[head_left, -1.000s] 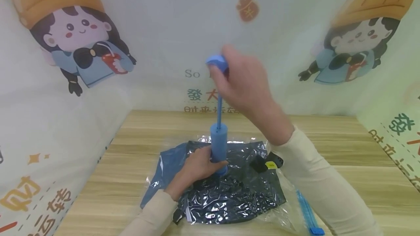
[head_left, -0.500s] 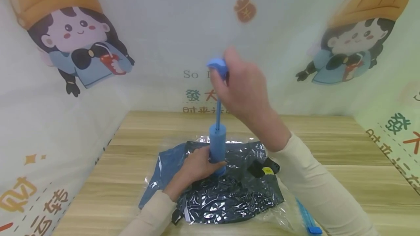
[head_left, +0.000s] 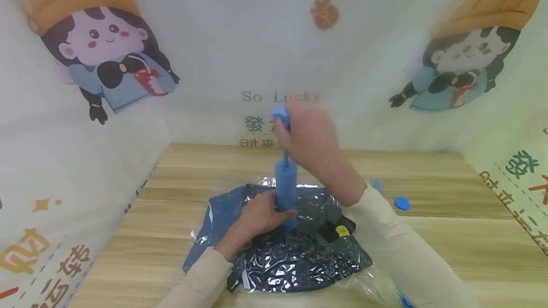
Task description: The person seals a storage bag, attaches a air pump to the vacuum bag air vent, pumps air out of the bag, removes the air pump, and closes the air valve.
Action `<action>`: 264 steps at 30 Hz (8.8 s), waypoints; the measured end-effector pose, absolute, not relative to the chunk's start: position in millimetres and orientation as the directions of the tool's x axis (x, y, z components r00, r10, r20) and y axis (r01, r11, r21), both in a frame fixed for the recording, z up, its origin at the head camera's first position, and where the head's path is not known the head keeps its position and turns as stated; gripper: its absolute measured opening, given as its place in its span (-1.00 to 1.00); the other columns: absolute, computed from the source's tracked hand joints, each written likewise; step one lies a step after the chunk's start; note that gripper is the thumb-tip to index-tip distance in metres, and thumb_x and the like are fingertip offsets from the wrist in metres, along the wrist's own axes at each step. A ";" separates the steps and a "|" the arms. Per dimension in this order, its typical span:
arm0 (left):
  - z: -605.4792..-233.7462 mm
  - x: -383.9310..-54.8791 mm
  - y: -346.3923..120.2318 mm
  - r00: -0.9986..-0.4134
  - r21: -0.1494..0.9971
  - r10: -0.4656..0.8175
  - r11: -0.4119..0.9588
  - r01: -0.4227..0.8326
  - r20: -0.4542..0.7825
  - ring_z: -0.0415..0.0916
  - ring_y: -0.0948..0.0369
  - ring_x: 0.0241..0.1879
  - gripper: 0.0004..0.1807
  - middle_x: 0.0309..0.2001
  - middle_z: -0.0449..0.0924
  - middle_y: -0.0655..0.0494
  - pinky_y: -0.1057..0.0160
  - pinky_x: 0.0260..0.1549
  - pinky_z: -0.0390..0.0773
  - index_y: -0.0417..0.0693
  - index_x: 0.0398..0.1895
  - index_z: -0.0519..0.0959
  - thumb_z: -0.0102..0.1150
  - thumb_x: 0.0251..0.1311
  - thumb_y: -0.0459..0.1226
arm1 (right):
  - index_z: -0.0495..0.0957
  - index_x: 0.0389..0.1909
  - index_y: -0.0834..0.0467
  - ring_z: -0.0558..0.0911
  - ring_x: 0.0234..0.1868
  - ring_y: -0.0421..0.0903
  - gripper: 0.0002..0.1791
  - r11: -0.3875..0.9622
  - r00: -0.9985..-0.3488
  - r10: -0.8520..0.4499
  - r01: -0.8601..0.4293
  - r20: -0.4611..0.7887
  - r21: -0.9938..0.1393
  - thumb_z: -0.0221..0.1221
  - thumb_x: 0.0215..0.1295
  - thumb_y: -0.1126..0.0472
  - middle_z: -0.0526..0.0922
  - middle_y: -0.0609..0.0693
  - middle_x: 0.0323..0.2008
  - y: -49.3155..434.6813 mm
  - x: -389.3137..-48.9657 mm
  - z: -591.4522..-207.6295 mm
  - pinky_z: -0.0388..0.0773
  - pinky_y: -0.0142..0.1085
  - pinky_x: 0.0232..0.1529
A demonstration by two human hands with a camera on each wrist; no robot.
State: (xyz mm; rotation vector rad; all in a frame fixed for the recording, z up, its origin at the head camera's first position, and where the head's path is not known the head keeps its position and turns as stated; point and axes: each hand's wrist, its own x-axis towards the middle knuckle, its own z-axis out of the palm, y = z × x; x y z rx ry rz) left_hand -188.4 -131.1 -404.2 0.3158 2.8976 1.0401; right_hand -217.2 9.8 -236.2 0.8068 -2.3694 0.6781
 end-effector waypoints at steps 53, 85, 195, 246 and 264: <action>-405.8 -185.6 -131.0 -0.976 0.596 0.214 0.780 0.192 0.034 0.71 0.00 -0.21 -0.44 -0.15 0.73 -0.06 -0.02 -0.23 0.66 -0.18 0.05 0.61 0.47 0.13 0.01 | 0.30 -0.50 0.15 0.22 -0.67 -0.10 -0.73 0.545 -0.433 -0.399 -0.821 0.808 -0.170 0.13 0.38 0.35 0.27 -0.04 -0.66 20.4 -209.9 -184.3 0.14 -0.27 -0.66; -404.1 -186.6 -130.6 -0.979 0.604 0.202 0.776 0.182 0.034 0.70 0.01 -0.23 -0.42 -0.19 0.73 -0.02 -0.02 -0.22 0.65 -0.18 0.06 0.60 0.44 0.13 0.04 | 0.38 -0.35 0.15 0.25 -0.76 -0.19 -0.83 0.672 -0.662 -0.406 -0.683 0.630 -0.286 0.17 0.42 0.26 0.31 -0.10 -0.70 13.0 -211.3 -284.6 0.18 -0.34 -0.77; -400.3 -153.7 -165.1 -0.920 0.327 0.243 0.935 0.138 -0.307 -0.05 -0.49 0.41 0.06 0.61 -0.10 -0.04 -0.55 0.12 0.19 -0.01 0.55 0.26 0.59 -0.04 -0.01 | 0.39 0.26 0.19 0.64 0.03 0.11 -0.26 0.338 -0.839 -0.418 -0.499 0.347 -0.798 0.53 0.09 0.20 0.63 0.06 -0.03 37.5 -209.0 -370.9 0.60 0.09 0.03; -402.9 -152.8 -166.2 -0.918 0.336 0.262 0.929 0.156 -0.297 -0.09 -0.48 0.43 0.04 0.62 -0.13 -0.05 -0.54 0.13 0.20 -0.01 0.56 0.25 0.56 0.02 0.01 | 0.42 0.27 0.29 0.63 0.10 0.14 -0.38 0.140 -0.810 -0.353 -0.540 0.468 -0.830 0.39 0.20 0.38 0.59 0.20 0.08 43.0 -206.7 -372.6 0.60 -0.10 0.08; -403.6 -152.0 -166.3 -0.922 0.330 0.254 0.932 0.152 -0.293 -0.08 -0.47 0.43 0.05 0.62 -0.12 -0.04 -0.53 0.14 0.19 0.00 0.56 0.25 0.55 0.01 0.03 | 0.50 0.06 0.24 0.66 0.02 0.09 -0.53 0.138 -0.834 -0.398 -0.467 0.383 -0.873 0.24 0.06 0.46 0.70 0.11 -0.08 33.2 -211.5 -366.5 0.53 0.15 0.09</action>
